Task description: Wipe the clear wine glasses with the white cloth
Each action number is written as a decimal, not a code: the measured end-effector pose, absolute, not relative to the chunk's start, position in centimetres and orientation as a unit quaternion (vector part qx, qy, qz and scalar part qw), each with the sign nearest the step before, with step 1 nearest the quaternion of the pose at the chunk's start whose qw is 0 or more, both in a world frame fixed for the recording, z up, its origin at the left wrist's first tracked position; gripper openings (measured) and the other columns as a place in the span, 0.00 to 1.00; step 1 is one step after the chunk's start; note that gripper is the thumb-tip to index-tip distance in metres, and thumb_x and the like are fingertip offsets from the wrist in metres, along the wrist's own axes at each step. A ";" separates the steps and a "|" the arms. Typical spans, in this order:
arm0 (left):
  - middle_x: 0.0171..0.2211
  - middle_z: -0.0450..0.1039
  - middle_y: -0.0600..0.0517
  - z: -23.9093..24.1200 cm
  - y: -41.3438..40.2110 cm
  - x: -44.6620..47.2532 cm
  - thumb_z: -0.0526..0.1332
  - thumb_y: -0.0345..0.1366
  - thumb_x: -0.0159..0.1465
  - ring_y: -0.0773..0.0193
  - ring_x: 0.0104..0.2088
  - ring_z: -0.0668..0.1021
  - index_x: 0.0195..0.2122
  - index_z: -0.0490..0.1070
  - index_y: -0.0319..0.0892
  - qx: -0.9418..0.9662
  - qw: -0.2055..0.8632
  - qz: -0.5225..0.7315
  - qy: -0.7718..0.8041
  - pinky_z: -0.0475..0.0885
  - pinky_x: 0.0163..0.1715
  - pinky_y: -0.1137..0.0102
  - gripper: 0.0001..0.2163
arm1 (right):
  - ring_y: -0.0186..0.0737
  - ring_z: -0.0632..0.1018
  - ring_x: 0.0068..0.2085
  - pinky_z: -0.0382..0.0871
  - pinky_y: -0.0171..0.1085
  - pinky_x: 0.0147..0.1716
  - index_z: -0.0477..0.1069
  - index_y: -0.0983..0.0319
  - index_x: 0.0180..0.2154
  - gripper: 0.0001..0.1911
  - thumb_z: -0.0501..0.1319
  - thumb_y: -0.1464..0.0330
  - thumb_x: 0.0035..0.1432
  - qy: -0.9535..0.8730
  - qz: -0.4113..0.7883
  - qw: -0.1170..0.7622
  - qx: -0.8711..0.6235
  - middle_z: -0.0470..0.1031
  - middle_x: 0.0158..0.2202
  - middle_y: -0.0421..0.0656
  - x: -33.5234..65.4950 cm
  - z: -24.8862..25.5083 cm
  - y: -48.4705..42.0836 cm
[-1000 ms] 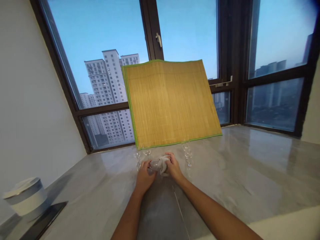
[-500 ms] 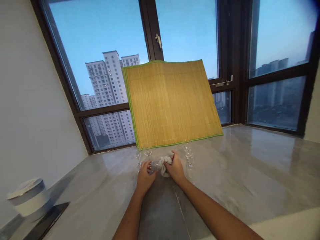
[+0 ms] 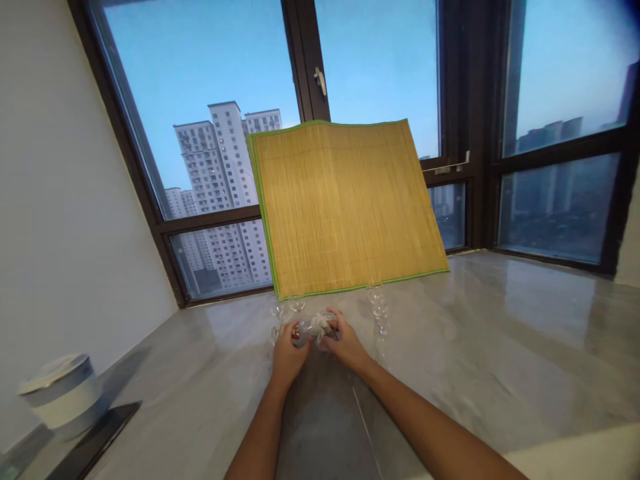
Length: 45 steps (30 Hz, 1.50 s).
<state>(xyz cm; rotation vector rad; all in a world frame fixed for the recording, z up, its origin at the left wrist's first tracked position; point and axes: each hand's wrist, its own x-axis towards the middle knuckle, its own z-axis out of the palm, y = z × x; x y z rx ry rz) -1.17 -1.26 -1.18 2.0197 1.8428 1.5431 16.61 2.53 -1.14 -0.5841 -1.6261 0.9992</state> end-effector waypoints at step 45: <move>0.40 0.71 0.51 -1.2 -1.2 -0.4 0.64 0.42 0.57 0.65 0.33 0.74 0.51 0.71 0.41 0.653 0.059 0.470 0.591 0.71 0.39 0.66 0.22 | 0.37 0.75 0.30 0.70 0.35 0.32 0.58 0.61 0.57 0.31 0.59 0.72 0.50 -0.670 0.375 0.562 -0.308 0.74 0.30 0.36 16.9 -1.6 4.3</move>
